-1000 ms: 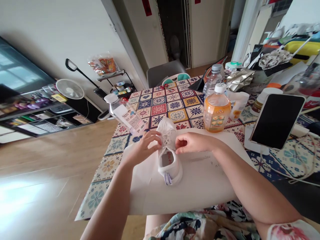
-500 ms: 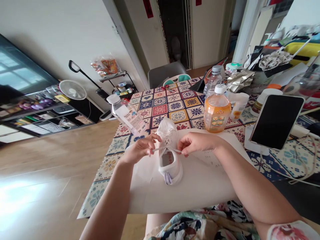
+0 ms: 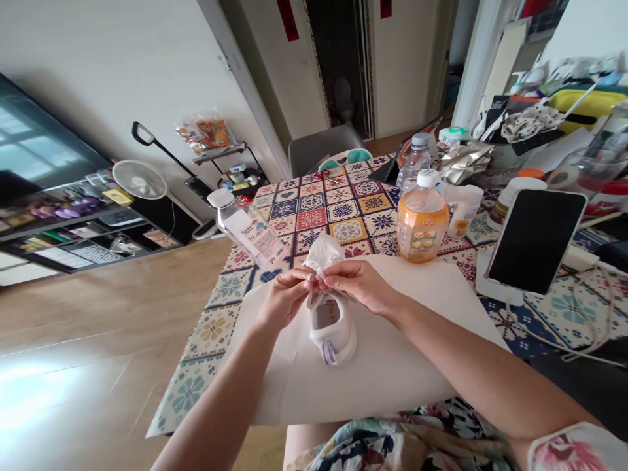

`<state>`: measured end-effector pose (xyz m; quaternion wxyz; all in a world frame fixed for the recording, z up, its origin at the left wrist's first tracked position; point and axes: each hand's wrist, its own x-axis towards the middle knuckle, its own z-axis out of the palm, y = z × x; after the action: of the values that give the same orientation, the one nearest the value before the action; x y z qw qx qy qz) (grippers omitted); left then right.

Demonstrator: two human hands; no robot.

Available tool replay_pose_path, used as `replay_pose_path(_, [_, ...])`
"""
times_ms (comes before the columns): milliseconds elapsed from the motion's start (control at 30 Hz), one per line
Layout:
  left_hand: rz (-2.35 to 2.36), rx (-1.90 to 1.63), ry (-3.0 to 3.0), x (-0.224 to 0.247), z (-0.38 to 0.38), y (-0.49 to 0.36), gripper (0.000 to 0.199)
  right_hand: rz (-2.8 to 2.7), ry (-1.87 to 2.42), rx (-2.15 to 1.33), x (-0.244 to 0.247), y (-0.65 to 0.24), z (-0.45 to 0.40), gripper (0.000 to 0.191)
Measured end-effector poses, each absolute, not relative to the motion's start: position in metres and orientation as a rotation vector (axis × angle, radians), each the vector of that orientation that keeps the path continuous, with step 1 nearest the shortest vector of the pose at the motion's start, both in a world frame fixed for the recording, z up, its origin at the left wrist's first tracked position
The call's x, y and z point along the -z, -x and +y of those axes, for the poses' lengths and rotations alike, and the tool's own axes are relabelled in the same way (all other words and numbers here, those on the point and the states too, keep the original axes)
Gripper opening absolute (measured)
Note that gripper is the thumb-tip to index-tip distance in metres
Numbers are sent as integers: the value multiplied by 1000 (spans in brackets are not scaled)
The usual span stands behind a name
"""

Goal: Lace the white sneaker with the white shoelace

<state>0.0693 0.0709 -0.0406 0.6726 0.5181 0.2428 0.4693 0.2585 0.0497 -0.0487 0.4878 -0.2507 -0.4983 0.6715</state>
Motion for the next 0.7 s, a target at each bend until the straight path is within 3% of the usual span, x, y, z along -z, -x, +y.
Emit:
replay_pose_path(200, [551,-1036,-1253,38,71,-67,18,-1283,724,-1358,49,-247,44,25])
replay_pose_path(400, [642,-1010,-1120,42,72,-68,43,-1450,840,-1124,44,-246,40,26])
replay_pose_path(700, [643,-1009,-1154,42,72,-69,37,-1489,882,-1034,43,-245,38,31])
